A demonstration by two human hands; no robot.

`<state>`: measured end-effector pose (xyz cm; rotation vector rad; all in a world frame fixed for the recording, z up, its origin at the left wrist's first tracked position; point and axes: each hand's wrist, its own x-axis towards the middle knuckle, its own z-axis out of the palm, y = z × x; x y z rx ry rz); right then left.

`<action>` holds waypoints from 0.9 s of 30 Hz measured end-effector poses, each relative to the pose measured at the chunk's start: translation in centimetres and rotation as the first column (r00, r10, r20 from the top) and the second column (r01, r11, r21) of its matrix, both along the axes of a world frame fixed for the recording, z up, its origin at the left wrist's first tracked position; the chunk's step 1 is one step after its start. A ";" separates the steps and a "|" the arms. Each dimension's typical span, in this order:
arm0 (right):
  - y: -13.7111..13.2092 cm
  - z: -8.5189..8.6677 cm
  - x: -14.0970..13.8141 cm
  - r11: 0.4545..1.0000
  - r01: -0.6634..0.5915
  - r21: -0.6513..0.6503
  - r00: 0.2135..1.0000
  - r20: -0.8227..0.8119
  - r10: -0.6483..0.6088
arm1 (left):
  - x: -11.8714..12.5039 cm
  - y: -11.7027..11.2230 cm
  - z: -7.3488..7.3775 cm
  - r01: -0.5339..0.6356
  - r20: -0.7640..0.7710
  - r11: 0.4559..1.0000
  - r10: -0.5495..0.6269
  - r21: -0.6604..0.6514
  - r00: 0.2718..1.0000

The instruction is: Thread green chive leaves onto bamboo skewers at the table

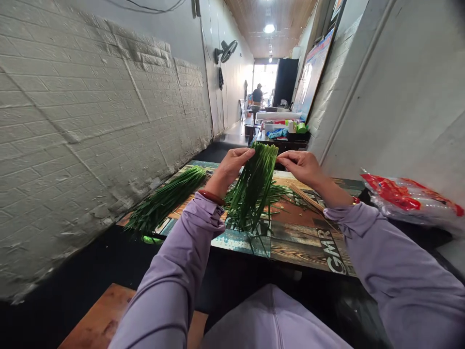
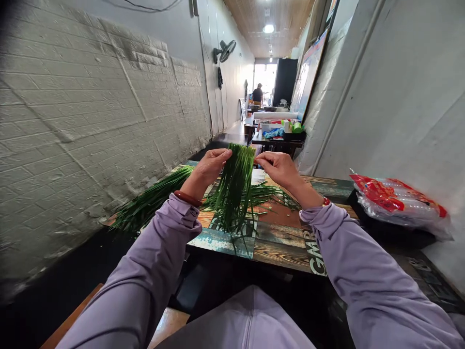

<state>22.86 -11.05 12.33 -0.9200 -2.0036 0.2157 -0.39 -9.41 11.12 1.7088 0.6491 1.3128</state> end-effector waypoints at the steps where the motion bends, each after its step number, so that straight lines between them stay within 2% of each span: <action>1: 0.0 0.0 0.0 1.000 0.000 0.002 1.000 0.003 0.000 | 0.3 0.0 -0.1 0.006 0.016 1.000 -0.006 -0.021 1.000; 6: -0.1 0.0 0.3 1.000 0.017 0.025 1.000 0.019 -0.017 | 1.6 0.4 -0.8 -0.045 0.055 0.993 0.052 -0.112 0.997; 10: 0.0 -0.1 0.8 1.000 0.017 0.010 0.999 0.042 -0.017 | 1.6 0.8 -0.8 -0.050 -0.043 0.996 0.048 -0.067 0.998; 13: 0.1 0.1 1.2 1.000 0.030 0.004 0.998 0.053 -0.030 | 0.8 0.8 0.5 -0.085 -0.097 0.996 0.085 0.008 0.992; 17: 0.4 0.1 1.1 1.000 0.022 0.008 0.999 0.033 -0.022 | 0.2 0.5 4.0 -0.192 -0.148 0.967 0.217 0.168 0.965; 20: 0.5 -0.3 0.8 1.000 -0.002 0.012 1.000 0.031 0.002 | 0.8 1.1 6.1 -0.139 -0.331 0.939 0.246 0.314 0.911; 22: 0.6 -0.6 0.6 1.000 -0.008 0.020 0.999 0.051 0.007 | 1.5 2.3 6.6 -0.102 -0.414 0.944 0.233 0.315 0.880; 25: 0.9 -0.7 0.5 1.000 -0.010 0.029 0.995 0.103 0.007 | 2.9 4.5 6.2 -0.205 -0.341 0.952 0.276 0.229 0.899; 27: 1.0 -0.8 0.6 0.999 -0.013 0.032 0.991 0.137 0.008 | 3.7 5.6 5.8 -0.257 -0.345 0.948 0.309 0.189 0.886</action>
